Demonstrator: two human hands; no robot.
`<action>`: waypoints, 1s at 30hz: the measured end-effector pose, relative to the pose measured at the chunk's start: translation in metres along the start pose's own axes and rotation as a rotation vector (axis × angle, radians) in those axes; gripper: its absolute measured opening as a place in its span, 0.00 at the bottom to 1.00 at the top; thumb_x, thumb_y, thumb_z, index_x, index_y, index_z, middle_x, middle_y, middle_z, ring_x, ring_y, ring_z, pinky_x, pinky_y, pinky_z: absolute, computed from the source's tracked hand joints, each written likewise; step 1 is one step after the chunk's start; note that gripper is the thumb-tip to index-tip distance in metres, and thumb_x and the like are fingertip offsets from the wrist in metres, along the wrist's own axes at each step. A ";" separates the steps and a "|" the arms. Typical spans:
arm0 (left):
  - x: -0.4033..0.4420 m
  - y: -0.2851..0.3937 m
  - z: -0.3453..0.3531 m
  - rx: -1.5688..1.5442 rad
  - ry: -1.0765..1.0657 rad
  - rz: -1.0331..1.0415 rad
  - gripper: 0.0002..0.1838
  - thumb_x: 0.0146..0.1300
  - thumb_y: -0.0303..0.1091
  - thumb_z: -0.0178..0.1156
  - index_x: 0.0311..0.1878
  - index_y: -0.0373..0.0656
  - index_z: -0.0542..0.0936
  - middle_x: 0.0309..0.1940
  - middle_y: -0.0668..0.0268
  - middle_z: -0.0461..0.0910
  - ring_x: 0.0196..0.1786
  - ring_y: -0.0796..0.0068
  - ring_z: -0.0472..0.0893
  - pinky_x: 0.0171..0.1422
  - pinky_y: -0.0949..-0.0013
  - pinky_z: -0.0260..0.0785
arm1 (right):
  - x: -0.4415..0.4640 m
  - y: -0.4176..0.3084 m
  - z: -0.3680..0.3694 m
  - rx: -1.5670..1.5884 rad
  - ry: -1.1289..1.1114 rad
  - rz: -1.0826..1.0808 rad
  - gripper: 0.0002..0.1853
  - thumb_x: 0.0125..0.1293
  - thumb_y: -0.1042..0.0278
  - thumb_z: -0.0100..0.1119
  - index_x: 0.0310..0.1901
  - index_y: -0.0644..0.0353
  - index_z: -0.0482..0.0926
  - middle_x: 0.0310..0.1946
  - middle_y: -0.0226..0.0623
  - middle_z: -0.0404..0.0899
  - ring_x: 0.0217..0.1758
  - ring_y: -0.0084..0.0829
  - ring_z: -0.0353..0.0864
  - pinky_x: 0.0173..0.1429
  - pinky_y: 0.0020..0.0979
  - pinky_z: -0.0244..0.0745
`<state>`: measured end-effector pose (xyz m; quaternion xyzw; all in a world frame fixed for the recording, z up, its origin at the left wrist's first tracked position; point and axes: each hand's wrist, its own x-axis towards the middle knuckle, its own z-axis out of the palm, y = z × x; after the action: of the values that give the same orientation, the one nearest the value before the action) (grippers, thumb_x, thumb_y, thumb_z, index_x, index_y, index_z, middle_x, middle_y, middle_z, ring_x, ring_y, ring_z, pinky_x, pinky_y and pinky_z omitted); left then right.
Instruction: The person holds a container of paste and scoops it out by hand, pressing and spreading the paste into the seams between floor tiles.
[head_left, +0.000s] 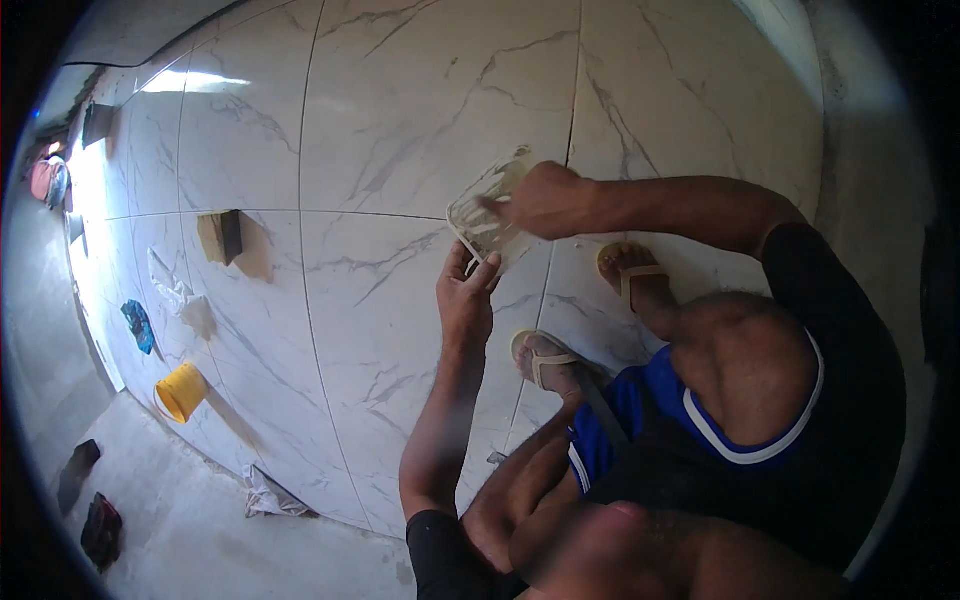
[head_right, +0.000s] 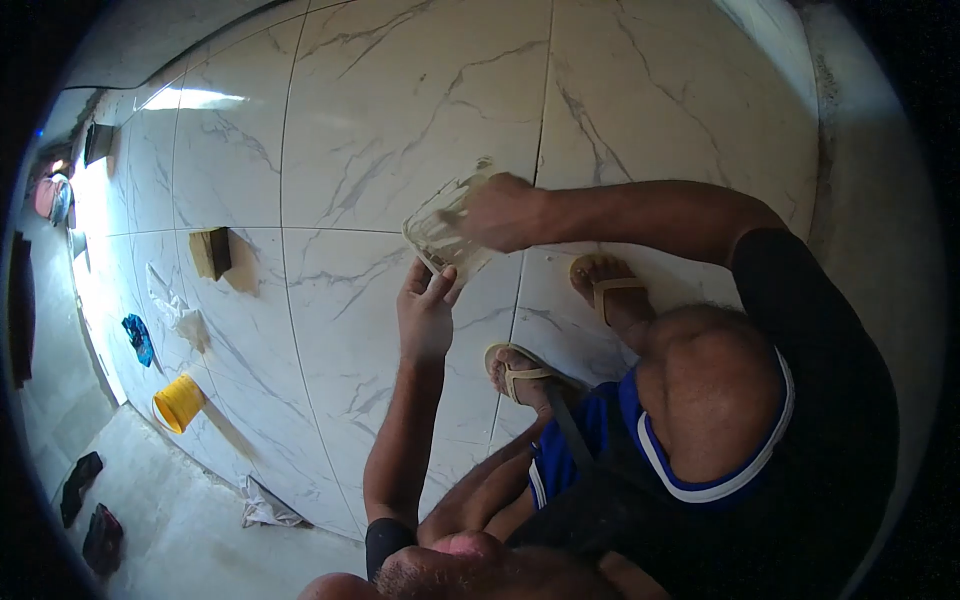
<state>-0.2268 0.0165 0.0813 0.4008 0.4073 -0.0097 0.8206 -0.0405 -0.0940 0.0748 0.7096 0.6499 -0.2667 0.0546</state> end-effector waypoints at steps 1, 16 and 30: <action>-0.002 0.001 -0.002 0.027 0.014 0.000 0.32 0.63 0.23 0.65 0.71 0.35 0.70 0.59 0.58 0.78 0.58 0.69 0.80 0.63 0.66 0.75 | -0.004 0.010 0.005 0.029 -0.022 0.050 0.33 0.72 0.65 0.44 0.78 0.51 0.58 0.25 0.43 0.82 0.29 0.44 0.87 0.31 0.47 0.78; 0.002 -0.003 -0.005 0.028 -0.012 0.015 0.33 0.63 0.24 0.66 0.71 0.35 0.69 0.59 0.58 0.78 0.57 0.70 0.80 0.62 0.66 0.75 | -0.013 0.019 0.010 0.055 -0.124 0.091 0.28 0.75 0.62 0.41 0.76 0.49 0.62 0.29 0.44 0.83 0.33 0.48 0.87 0.36 0.47 0.80; 0.005 -0.006 -0.002 -0.004 -0.033 0.015 0.34 0.62 0.24 0.66 0.72 0.34 0.68 0.59 0.59 0.78 0.58 0.70 0.80 0.63 0.68 0.74 | -0.023 0.012 -0.010 -0.013 -0.018 -0.085 0.27 0.75 0.58 0.42 0.75 0.40 0.63 0.25 0.39 0.82 0.31 0.45 0.87 0.32 0.44 0.80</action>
<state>-0.2266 0.0157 0.0731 0.4019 0.3907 -0.0094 0.8281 -0.0263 -0.1126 0.0904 0.6786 0.6806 -0.2709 0.0537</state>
